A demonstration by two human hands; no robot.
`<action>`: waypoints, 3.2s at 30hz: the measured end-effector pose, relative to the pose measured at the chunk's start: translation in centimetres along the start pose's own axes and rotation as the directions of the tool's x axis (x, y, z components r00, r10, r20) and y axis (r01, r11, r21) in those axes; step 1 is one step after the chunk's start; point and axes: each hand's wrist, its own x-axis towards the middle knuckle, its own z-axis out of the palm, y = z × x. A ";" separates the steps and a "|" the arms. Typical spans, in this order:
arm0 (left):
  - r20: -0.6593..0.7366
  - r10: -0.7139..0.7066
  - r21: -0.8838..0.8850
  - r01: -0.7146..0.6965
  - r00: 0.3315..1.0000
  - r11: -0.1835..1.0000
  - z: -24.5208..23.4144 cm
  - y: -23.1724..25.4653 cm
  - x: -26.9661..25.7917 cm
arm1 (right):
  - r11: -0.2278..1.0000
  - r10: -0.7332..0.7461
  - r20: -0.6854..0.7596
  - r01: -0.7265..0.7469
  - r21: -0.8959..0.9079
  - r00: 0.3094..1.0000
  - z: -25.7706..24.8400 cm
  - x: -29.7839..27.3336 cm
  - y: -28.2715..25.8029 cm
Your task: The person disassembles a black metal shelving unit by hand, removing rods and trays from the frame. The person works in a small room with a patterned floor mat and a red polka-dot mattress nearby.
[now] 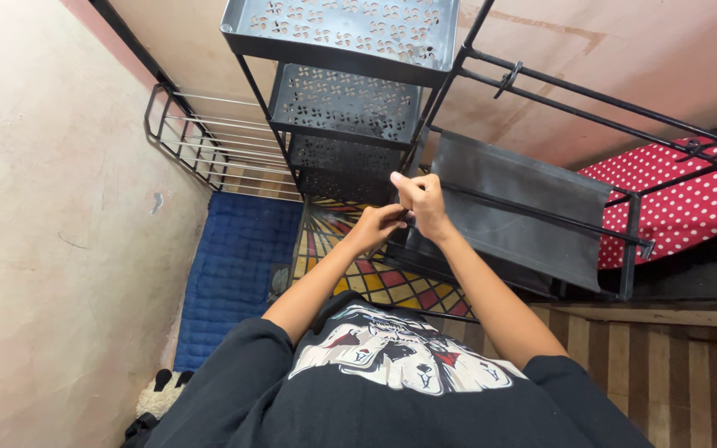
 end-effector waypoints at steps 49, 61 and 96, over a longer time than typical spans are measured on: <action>0.094 -0.041 0.122 0.029 0.995 0.992 -1.4 0.8 0.8 | 0.993 -0.093 -0.315 0.110 0.037 0.944 0.9 -0.9 5.4; 0.051 0.092 0.015 -0.093 0.994 0.996 -0.5 -0.3 0.6 | 0.995 -0.102 0.287 0.096 0.034 0.952 -3.9 0.4 -3.1; -0.347 0.434 0.624 -0.140 0.831 0.769 14.3 7.2 1.2 | 0.591 -0.535 -0.490 -0.111 -0.799 0.688 -24.2 -17.3 -1.3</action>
